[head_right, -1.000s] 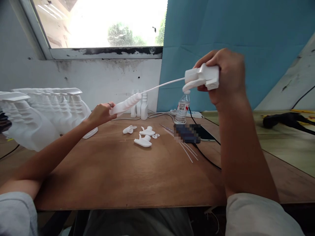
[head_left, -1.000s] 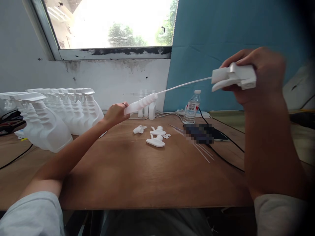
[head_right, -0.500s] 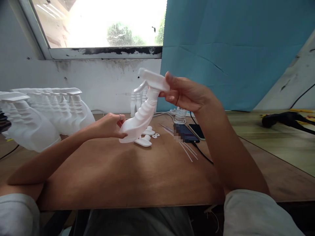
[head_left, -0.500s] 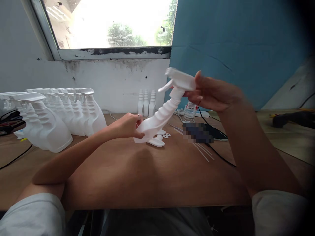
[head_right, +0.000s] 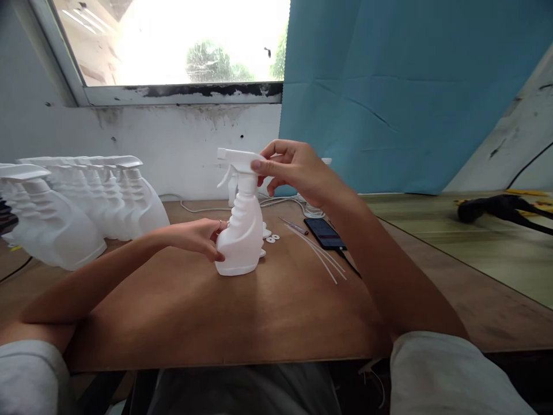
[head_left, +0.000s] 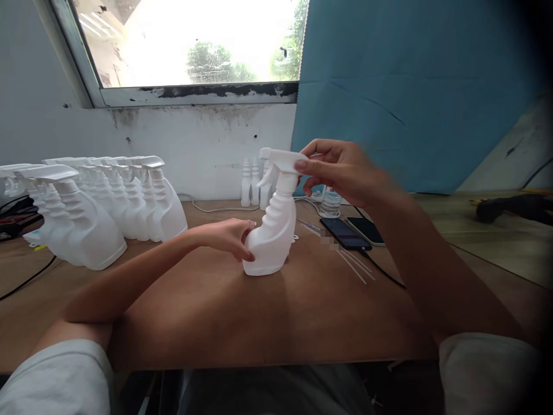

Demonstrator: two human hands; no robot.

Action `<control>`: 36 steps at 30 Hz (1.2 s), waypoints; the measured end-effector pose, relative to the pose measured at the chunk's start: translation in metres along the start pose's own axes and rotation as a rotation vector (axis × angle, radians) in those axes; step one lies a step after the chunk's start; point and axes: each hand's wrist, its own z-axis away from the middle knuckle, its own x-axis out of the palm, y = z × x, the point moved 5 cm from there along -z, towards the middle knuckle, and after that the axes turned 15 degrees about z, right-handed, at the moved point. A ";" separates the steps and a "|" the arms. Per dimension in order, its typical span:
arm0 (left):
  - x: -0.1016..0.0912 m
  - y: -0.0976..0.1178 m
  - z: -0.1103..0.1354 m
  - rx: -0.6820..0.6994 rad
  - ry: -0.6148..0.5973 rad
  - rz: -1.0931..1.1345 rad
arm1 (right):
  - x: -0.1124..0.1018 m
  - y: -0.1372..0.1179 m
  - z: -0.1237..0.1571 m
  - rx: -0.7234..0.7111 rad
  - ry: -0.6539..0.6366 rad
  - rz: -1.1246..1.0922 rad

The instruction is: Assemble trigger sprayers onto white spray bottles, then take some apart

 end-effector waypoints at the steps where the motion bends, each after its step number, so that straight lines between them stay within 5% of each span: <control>1: 0.001 0.000 0.000 -0.012 -0.023 -0.008 | 0.003 0.000 0.000 -0.016 -0.011 0.019; 7: -0.015 0.008 0.009 -0.014 -0.039 -0.050 | 0.016 -0.009 0.003 -0.116 -0.008 0.065; 13: -0.058 0.077 0.041 0.622 0.451 -0.045 | 0.022 -0.006 0.001 -0.150 0.040 0.089; 16: -0.057 0.101 0.045 0.764 0.639 -0.164 | 0.026 0.003 -0.003 -0.149 0.068 0.064; 20: -0.051 0.111 0.035 0.805 0.721 -0.269 | 0.037 0.021 -0.005 -0.123 0.070 -0.106; 26: -0.060 0.105 0.033 0.785 0.741 -0.249 | 0.075 0.041 -0.002 -0.047 -0.146 -0.590; 36: -0.063 0.100 0.031 0.755 0.649 -0.185 | 0.086 0.048 -0.002 0.010 -0.050 -0.622</control>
